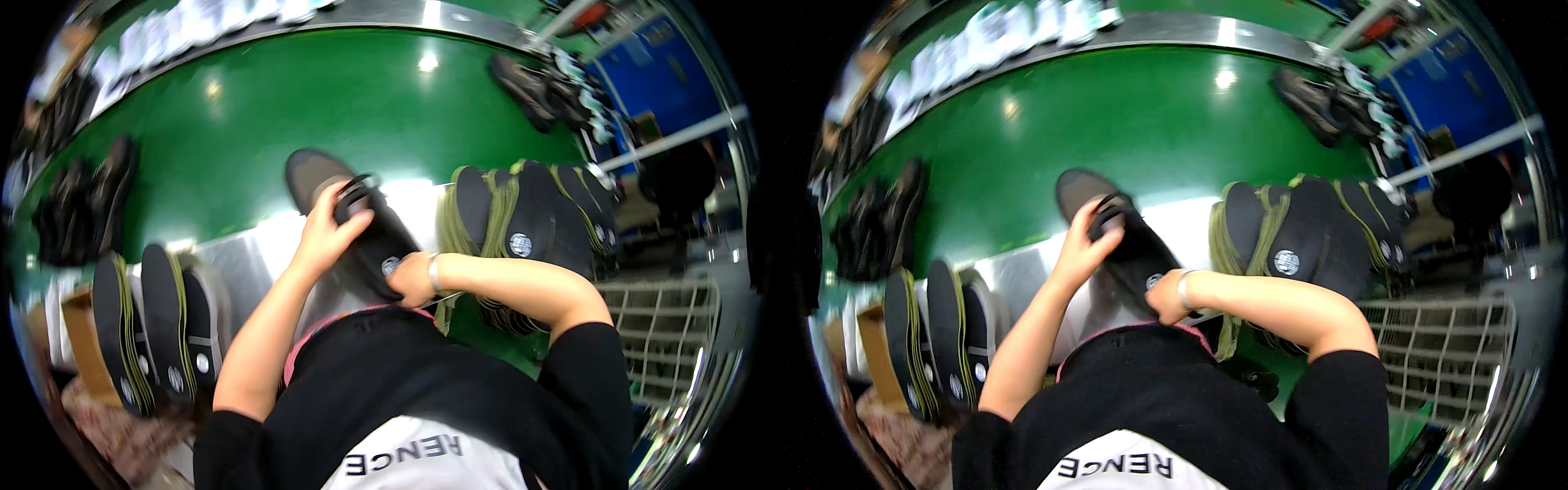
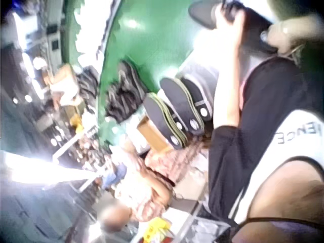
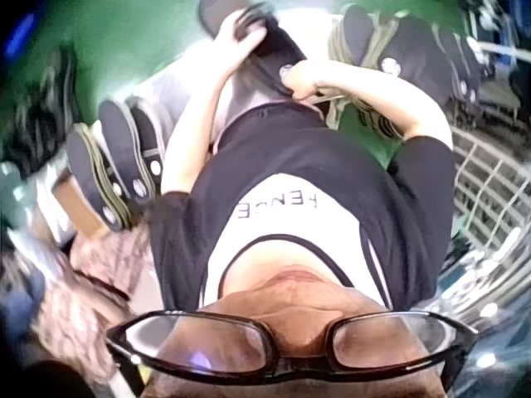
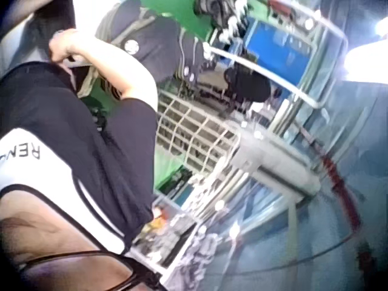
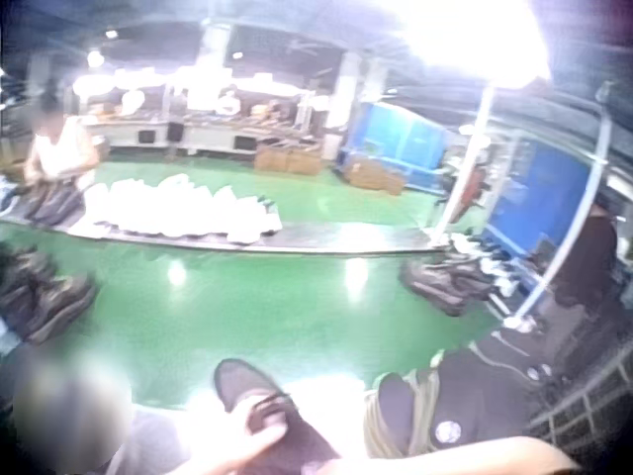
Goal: The person picks up a stack of insoles, takes a shoe from a conveyor belt, and inserts an insole into the shoe by hand.
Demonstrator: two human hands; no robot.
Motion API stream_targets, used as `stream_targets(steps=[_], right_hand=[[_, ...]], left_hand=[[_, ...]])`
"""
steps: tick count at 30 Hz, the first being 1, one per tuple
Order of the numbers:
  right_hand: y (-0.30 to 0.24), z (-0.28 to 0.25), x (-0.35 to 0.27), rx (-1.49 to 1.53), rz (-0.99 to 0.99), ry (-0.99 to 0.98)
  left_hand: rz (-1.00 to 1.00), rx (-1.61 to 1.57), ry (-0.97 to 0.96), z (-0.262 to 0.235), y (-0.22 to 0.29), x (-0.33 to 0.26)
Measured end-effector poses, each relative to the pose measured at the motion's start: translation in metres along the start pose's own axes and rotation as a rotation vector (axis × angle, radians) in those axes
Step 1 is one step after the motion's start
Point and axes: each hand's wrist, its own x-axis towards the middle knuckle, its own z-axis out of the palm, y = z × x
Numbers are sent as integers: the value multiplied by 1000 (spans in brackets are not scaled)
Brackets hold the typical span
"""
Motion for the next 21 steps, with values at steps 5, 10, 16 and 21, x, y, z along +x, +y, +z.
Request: stream_targets(steps=[5,10,16,21], right_hand=[[-17,-11,-4,88,-58,67],[-20,-1,-18,198,10,427],[-15,-23,-51,509,387,939],[-21,3,-46,563,92,822]], left_hand=[[216,553,120,9,2,-31],[169,674,198,17,-3,-35],[-105,276,146,10,-22,-50],[-420,33,175,30,-47,-71]])
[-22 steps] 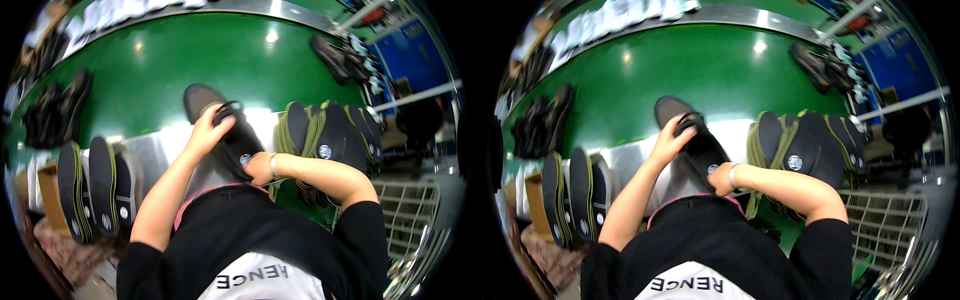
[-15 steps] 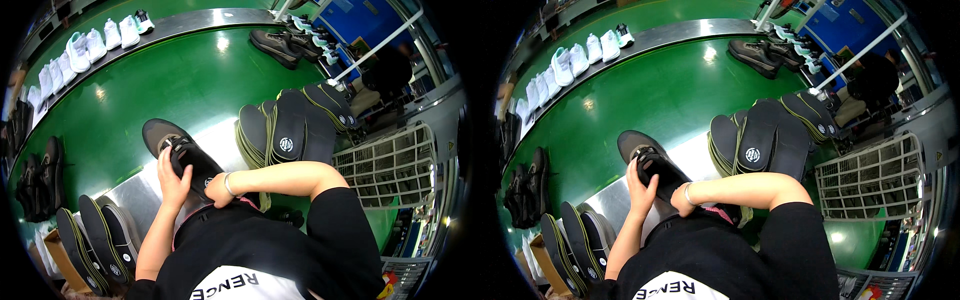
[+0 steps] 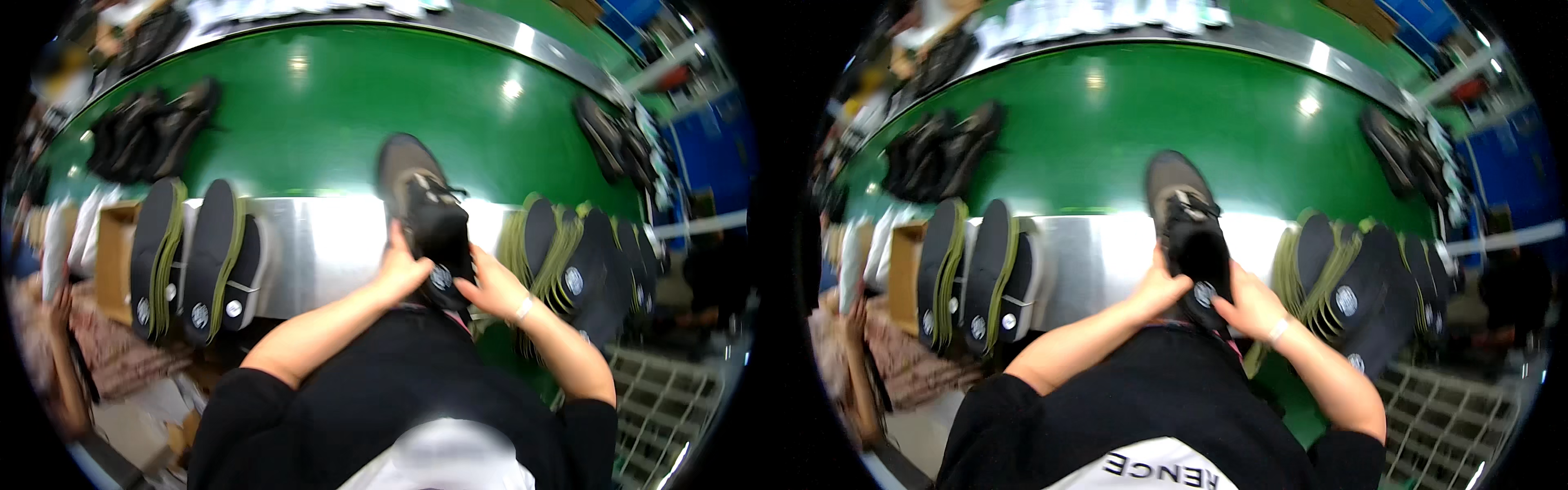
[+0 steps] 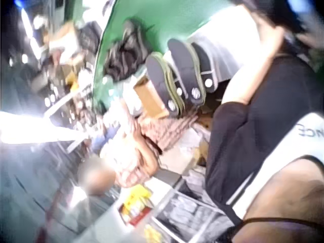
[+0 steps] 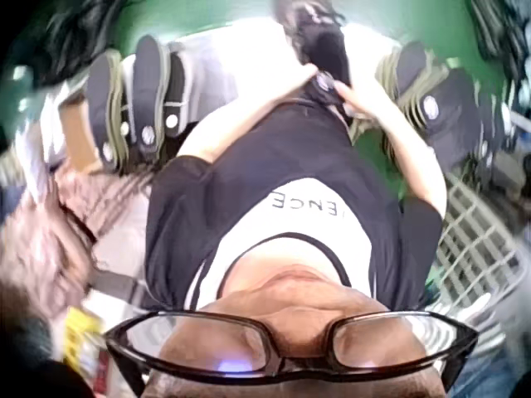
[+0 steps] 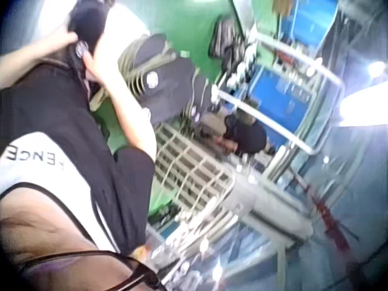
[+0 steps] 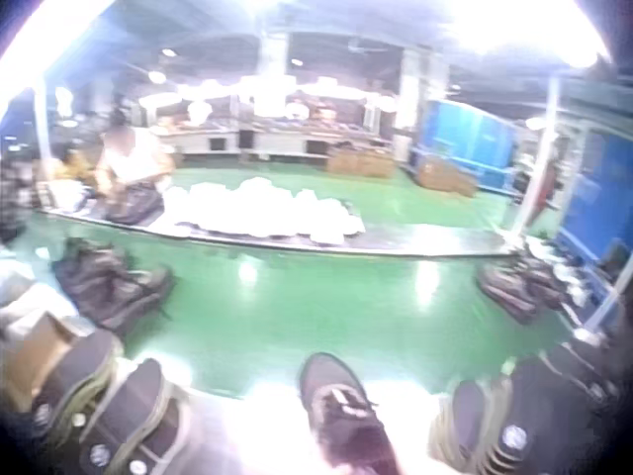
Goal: The person picks up a stack of insoles, takes a shoe from a conveyor belt, and inserts an insole into the shoe by hand.
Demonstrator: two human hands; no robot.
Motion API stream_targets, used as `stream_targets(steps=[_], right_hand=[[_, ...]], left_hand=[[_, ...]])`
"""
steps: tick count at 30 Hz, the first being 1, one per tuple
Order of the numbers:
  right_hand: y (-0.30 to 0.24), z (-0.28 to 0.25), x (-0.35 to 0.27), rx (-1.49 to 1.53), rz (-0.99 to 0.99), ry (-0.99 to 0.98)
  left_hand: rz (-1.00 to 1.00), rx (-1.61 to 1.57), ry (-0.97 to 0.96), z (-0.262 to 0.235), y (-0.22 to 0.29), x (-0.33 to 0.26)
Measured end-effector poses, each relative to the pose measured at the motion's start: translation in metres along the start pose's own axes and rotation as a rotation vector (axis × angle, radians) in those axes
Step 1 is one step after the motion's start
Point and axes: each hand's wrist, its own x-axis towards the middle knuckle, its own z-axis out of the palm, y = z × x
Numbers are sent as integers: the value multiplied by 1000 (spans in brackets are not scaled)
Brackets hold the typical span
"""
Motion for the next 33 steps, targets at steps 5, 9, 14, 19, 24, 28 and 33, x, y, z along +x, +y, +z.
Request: stream_targets(steps=[5,9,14,19,24,28,33], right_hand=[[-12,-32,-21,132,164,-209],[-22,-53,-30,221,170,-180],[-19,-62,-30,315,151,-143],[-17,-64,-29,311,183,-157],[-47,-77,-25,274,118,-148],[-105,-89,-20,98,-282,-85],[-162,-93,-29,533,-845,-161]], left_hand=[[29,-27,215,-35,23,7],[74,-121,351,-107,45,47],[302,84,646,-213,80,127],[293,44,930,-251,89,142],[470,260,751,-166,58,91],[238,369,424,-103,7,39],[421,821,250,-61,-41,-9]])
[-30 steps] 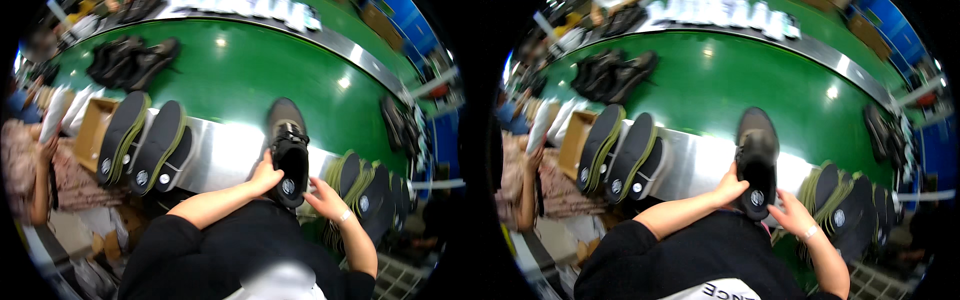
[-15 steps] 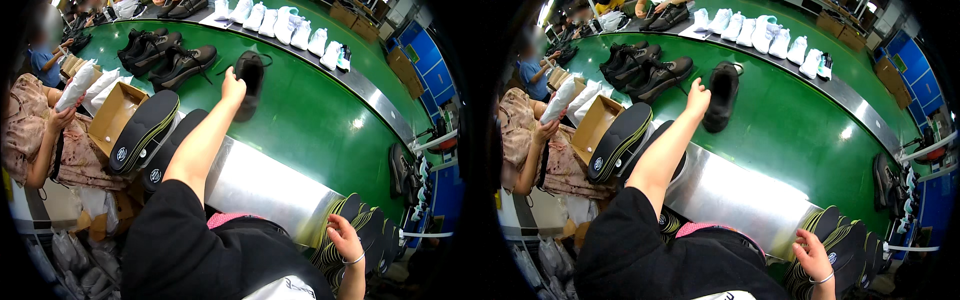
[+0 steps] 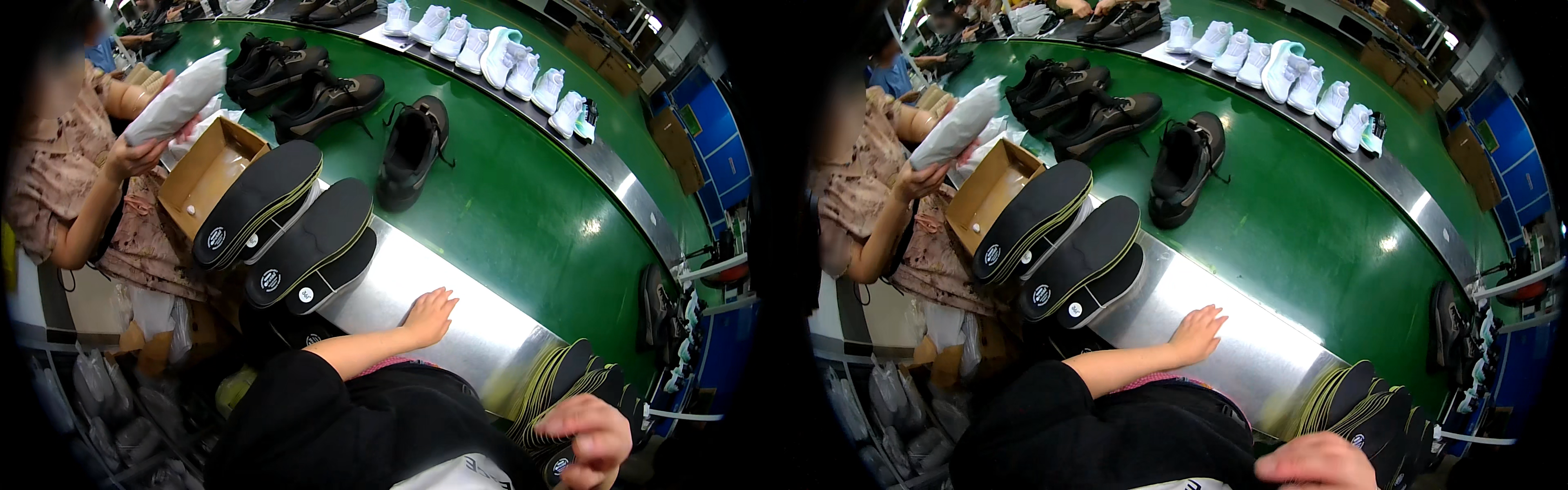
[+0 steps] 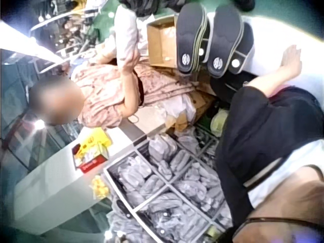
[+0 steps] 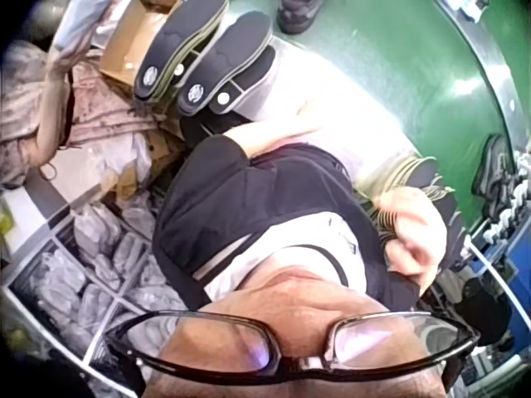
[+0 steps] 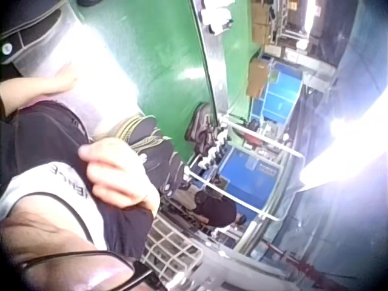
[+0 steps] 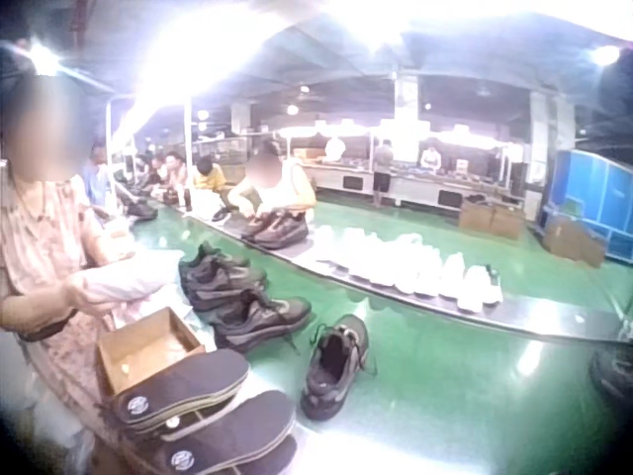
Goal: The person picks up a stack of insoles, takes a shoe from a conveyor belt, and inserts an insole into the shoe by hand.
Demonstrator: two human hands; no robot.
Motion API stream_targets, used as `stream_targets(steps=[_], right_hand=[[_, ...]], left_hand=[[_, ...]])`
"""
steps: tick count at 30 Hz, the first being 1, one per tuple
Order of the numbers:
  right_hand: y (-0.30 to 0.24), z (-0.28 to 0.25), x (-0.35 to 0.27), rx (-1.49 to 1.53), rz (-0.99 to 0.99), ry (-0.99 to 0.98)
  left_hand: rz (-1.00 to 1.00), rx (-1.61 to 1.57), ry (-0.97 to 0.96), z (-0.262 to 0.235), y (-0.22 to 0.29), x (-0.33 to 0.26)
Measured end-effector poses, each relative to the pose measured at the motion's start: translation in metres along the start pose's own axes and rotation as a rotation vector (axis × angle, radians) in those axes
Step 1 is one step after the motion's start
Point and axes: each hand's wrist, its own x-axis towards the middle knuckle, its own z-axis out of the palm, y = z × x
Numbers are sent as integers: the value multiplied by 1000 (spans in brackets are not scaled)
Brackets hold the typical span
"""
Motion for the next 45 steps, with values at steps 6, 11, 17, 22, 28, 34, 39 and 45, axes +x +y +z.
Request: stream_targets(steps=[6,11,17,22,28,34,39,45], right_hand=[[-16,14,36,416,-181,-266],[-21,2,29,567,-238,-386],[-48,-19,-25,335,-303,-605],[-17,-33,-61,161,-139,-597],[38,-94,-108,-172,845,-18],[134,-184,-144,-733,1023,256],[204,-263,-186,-962,1346,455],[242,-325,-218,-1000,1584,844]], left_hand=[[169,32,-63,0,-11,-9],[143,50,-47,3,-19,-14],[202,48,-50,4,-16,-6],[233,149,-7,8,-25,-13],[241,121,-69,5,-20,-9],[224,169,-39,9,-11,13],[234,239,-102,17,2,38],[342,310,-104,16,-2,55]])
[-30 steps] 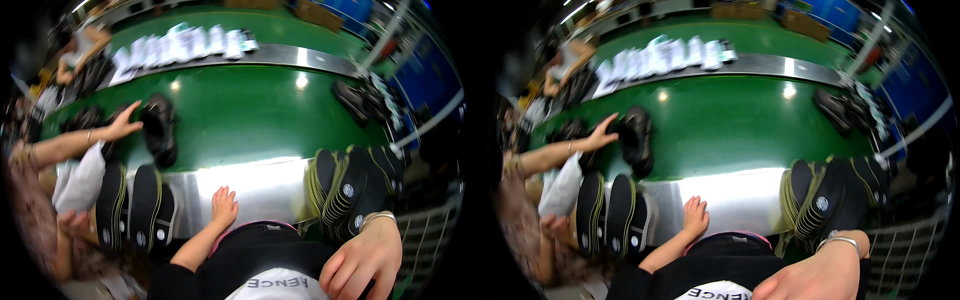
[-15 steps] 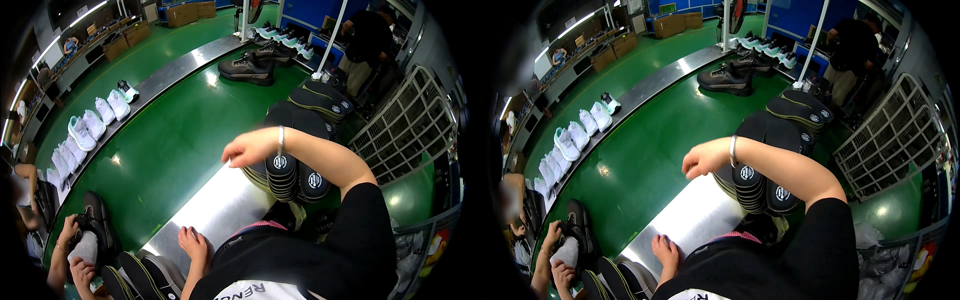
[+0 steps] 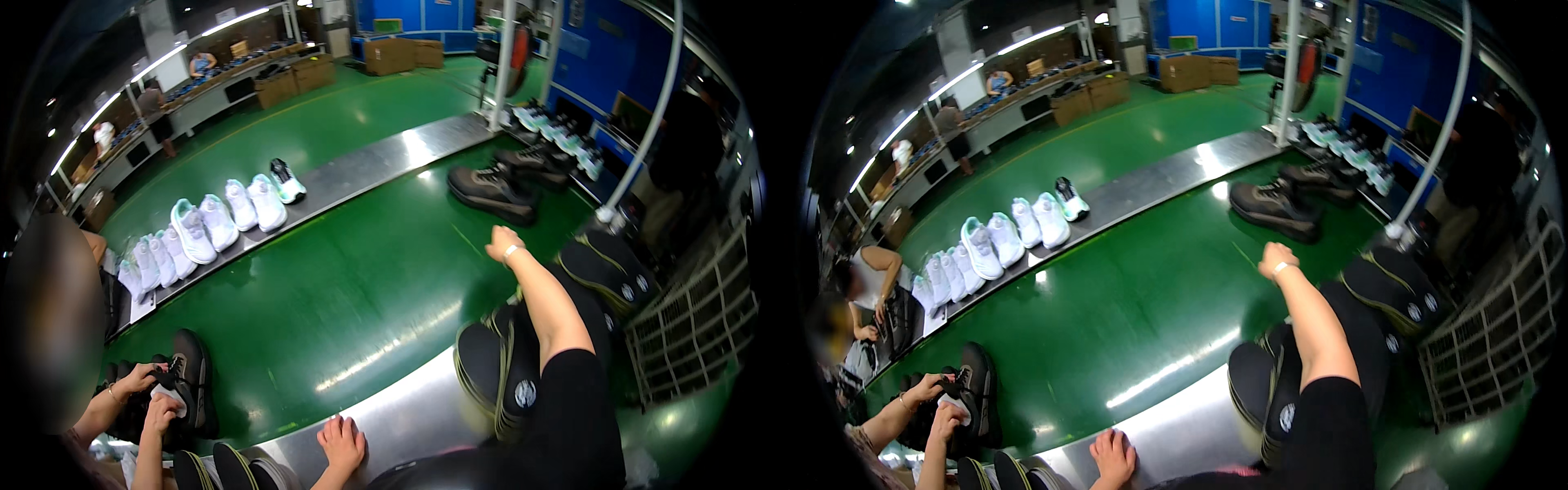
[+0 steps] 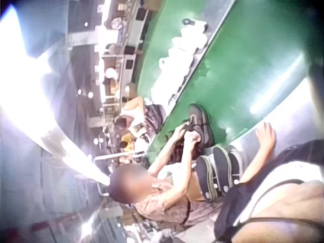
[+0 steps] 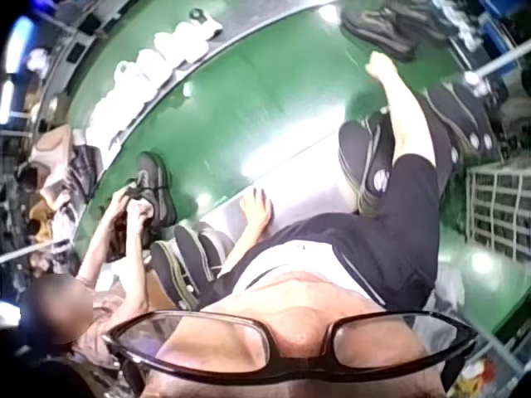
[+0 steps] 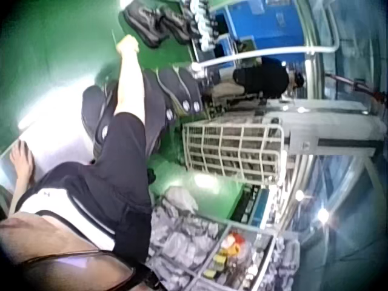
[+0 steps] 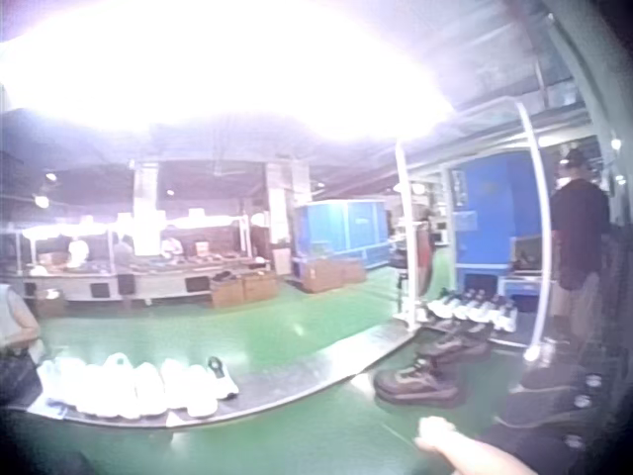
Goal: The person picks up a stack of insoles, takes a shoe from a conveyor belt, and inserts an insole into the shoe by hand.
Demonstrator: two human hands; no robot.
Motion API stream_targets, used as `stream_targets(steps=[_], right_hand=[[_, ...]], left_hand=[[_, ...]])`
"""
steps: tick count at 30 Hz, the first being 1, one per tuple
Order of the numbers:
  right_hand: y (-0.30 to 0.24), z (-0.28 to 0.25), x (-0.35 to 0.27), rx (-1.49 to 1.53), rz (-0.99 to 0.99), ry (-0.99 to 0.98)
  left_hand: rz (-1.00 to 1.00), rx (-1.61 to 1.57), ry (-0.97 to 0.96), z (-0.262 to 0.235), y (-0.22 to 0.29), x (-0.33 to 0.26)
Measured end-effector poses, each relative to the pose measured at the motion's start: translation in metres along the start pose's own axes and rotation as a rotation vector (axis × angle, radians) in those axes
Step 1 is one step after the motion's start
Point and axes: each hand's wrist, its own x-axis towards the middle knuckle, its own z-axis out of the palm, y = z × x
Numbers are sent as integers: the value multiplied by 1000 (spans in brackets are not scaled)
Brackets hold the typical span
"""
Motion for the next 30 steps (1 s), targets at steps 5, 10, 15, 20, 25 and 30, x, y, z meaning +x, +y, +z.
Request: stream_targets(steps=[5,10,15,20,25,30], right_hand=[[25,17,63,-38,124,200],[79,42,126,-159,179,482],[82,41,153,-58,237,281],[91,61,169,-214,217,346],[72,48,187,-81,280,189],[62,40,163,-384,183,104]], left_hand=[[-106,92,-87,-26,18,5],[-148,-23,-170,-20,17,9],[-149,-8,-178,-14,15,4],[-119,29,-145,-5,5,3],[-125,24,-111,-12,8,1],[-131,0,-148,2,0,-3]])
